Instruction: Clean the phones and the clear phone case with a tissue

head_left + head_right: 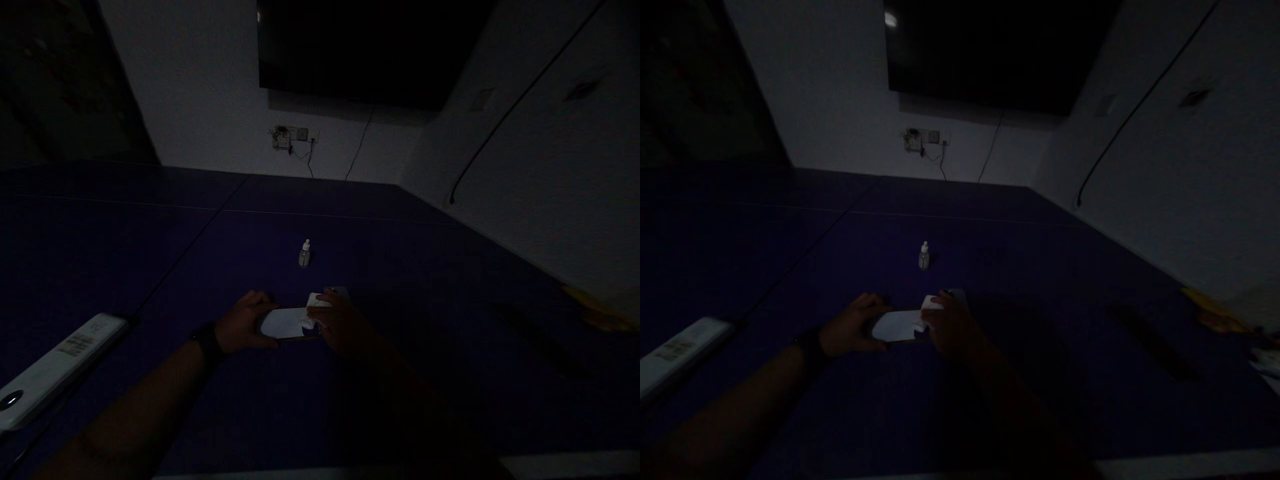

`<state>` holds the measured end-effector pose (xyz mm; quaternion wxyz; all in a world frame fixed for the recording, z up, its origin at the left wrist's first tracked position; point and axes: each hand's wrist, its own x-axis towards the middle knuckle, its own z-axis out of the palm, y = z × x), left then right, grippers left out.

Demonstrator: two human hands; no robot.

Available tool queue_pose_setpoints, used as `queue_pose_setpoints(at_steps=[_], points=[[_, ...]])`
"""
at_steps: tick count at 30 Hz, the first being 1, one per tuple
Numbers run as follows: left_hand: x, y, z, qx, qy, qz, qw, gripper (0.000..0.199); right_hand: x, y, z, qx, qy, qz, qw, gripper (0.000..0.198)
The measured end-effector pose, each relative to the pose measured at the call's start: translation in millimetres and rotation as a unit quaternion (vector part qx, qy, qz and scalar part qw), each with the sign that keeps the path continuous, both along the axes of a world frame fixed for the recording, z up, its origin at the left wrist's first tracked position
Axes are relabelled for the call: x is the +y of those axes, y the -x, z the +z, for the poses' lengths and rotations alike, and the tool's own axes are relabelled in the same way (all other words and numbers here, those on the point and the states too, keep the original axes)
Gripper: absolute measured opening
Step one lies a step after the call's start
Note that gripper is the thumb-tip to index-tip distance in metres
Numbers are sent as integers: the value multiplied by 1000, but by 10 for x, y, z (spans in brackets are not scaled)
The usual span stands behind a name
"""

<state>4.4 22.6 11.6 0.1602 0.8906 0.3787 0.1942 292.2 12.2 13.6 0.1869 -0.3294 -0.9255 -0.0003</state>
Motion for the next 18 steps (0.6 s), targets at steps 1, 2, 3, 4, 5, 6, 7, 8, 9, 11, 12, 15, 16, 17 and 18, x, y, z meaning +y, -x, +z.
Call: queue_pose_setpoints(at_steps=[1, 2, 3, 4, 5, 6, 7, 8, 9, 11, 12, 15, 16, 17, 18], points=[[4, 2, -3, -1, 0, -1, 1000, 74, -1, -7, -3, 2, -1, -15, 1000, 34], [7, 2, -6, -2, 0, 0, 1000, 74, -8, -2, -8, 3, -3, -26, 1000, 35], [9, 0, -8, -2, 0, 1, 1000, 74, -19, 16, -15, 3, -6, -30, 1000, 36], [11, -2, -10, -2, 0, 4, 1000, 74, -31, 43, -23, 2, -8, -29, 1000, 36], [11, -5, -11, -2, 0, 5, 1000, 75, -42, 73, -32, 0, -11, -23, 1000, 37], [10, -8, -10, -1, 0, 7, 1000, 75, -51, 100, -39, 0, -12, -14, 1000, 37], [8, -10, -8, 0, 0, 7, 1000, 74, -54, 120, -46, 0, -13, -3, 1000, 38], [6, -12, -5, -1, 0, 6, 1000, 73, -53, 130, -51, 0, -13, 9, 1000, 37], [3, -12, -2, -2, 1, 6, 1000, 73, -46, 128, -55, 2, -13, 20, 1000, 37], [-2, -12, 3, -5, 3, 7, 1000, 73, -28, 101, -61, 12, -12, 34, 999, 35], [-4, -11, 5, -6, 4, 7, 1000, 73, -20, 85, -62, 18, -12, 37, 999, 34], [-3, -12, 1, -6, 11, 5, 1000, 74, -17, 77, -62, 25, -15, 21, 999, 35], [0, -13, -3, -6, 11, 5, 1000, 74, -25, 92, -61, 24, -16, 10, 1000, 36], [2, -14, -7, -7, 9, 5, 1000, 74, -35, 113, -60, 20, -17, -1, 1000, 36], [5, -14, -12, -7, 6, 6, 1000, 75, -49, 137, -58, 18, -17, -11, 1000, 35]])
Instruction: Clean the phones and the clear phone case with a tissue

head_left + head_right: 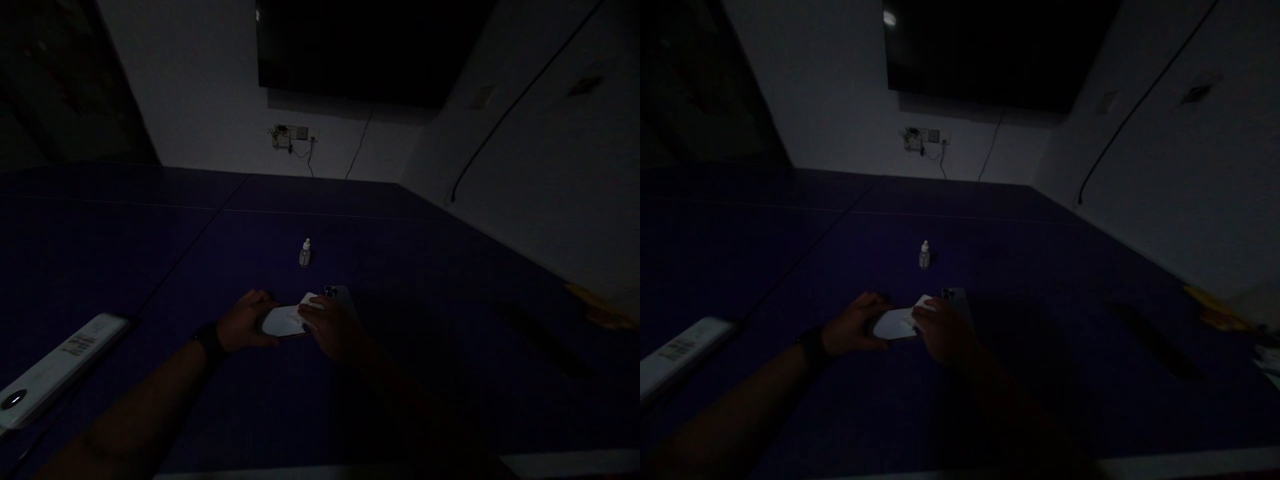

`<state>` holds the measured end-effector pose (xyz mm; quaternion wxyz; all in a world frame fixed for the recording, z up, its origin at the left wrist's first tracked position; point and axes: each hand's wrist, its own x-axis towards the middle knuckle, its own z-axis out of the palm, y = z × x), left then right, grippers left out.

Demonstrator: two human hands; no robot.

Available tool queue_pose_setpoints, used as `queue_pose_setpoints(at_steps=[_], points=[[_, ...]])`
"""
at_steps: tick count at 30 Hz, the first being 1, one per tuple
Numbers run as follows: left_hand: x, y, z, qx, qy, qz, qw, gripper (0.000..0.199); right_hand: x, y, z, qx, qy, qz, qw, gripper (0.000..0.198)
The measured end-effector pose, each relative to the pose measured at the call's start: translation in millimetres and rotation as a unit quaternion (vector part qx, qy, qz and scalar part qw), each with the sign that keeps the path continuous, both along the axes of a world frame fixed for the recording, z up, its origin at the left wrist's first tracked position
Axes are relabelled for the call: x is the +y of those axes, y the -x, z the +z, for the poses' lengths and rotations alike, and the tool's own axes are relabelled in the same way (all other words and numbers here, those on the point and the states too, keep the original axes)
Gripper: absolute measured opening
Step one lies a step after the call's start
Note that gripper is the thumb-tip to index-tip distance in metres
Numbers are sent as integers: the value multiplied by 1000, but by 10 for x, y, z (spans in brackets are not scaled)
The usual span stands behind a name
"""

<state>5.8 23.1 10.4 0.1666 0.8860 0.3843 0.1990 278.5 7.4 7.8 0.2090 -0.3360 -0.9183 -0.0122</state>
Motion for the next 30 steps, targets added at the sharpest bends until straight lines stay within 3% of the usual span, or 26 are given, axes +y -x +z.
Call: queue_pose_setpoints(at_steps=[9, 13, 17, 24, 30], points=[[-6, 1, 15, 4, -2, 6, 1000, 77, -61, -68, 57, -2, 61, 50, 997, 36], [0, 9, 14, 3, -5, 4, 1000, 76, -22, -124, 73, -19, 50, 39, 998, 39], [-4, 6, -5, 5, -9, -7, 1000, 78, -5, -69, 18, -17, 40, 91, 995, 49], [-69, 61, 53, 24, -41, 26, 999, 79, 76, -155, 20, -31, 80, 88, 992, 51], [-29, 149, 14, 0, -18, 19, 1000, 79, 128, -252, 75, -84, 86, 107, 987, 59]])
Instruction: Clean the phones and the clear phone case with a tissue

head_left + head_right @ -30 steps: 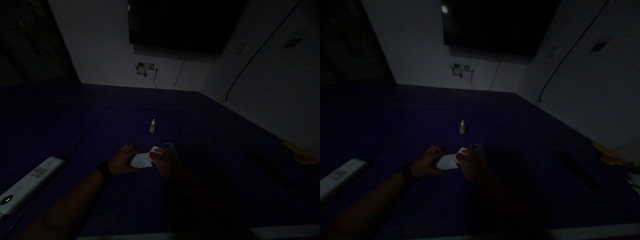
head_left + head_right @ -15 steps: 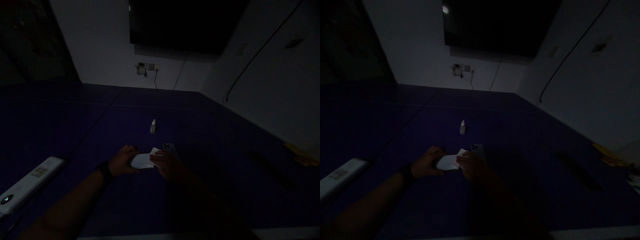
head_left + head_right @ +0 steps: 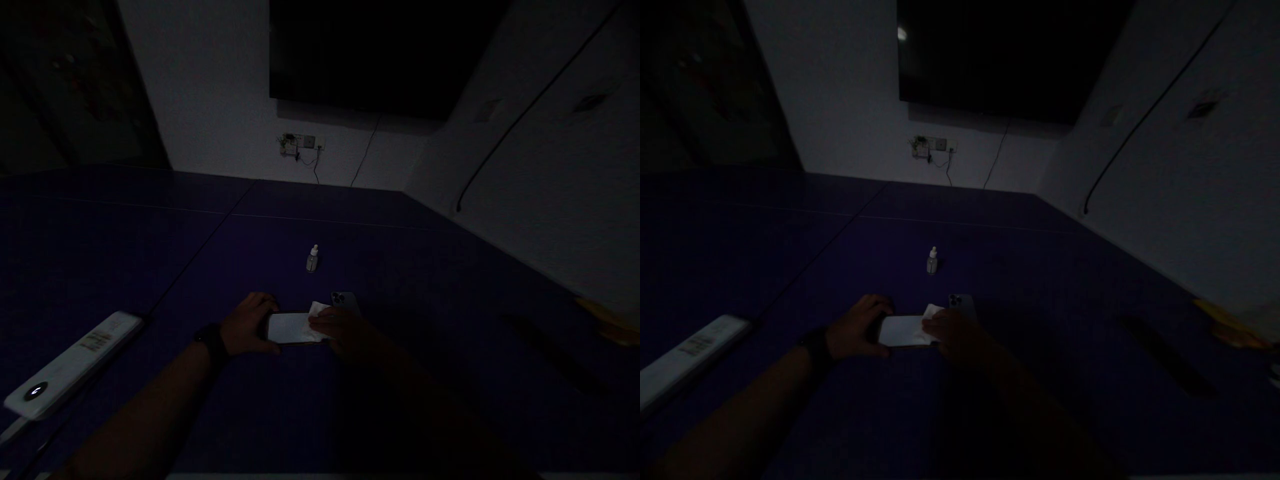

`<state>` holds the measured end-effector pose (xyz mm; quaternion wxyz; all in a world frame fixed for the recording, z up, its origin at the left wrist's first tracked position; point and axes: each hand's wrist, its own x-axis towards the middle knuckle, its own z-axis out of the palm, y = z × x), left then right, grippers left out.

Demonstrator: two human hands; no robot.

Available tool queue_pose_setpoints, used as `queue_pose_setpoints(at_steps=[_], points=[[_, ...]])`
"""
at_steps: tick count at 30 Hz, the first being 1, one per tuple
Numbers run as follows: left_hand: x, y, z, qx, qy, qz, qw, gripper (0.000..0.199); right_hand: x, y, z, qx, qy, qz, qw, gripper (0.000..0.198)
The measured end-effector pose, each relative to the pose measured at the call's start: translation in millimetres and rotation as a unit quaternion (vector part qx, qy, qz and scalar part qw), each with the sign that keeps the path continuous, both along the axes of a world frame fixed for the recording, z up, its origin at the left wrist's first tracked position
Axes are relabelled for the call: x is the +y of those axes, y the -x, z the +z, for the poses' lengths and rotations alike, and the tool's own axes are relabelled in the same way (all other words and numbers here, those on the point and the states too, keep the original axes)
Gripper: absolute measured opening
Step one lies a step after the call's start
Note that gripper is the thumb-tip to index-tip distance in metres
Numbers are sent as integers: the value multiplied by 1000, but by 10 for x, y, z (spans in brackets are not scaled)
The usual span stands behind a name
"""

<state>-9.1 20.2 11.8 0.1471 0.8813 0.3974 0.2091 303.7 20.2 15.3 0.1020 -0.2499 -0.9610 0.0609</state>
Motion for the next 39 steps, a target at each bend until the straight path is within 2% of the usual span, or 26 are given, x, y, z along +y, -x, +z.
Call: queue_pose_setpoints(at_steps=[8, 15, 21, 27, 33, 39], points=[[77, 37, -142, -3, 25, -12, 1000, 82, -55, 47, 147, -31, -36, -44, 998, 46], [87, 20, -84, 21, 34, -7, 999, 81, -30, 142, 9, -21, -48, -71, 996, 33], [65, 52, -94, 28, 27, -20, 999, 82, -2, 177, -5, -16, -51, -54, 997, 32], [58, 61, -131, 13, 23, -20, 999, 82, 96, 305, -37, -23, -34, 4, 999, 28], [47, 52, -94, 10, 38, -16, 999, 81, 172, 155, -151, -7, -16, -30, 999, 33], [39, 44, -71, 9, 33, -11, 999, 79, 115, 324, -95, -12, -30, -2, 999, 30]])
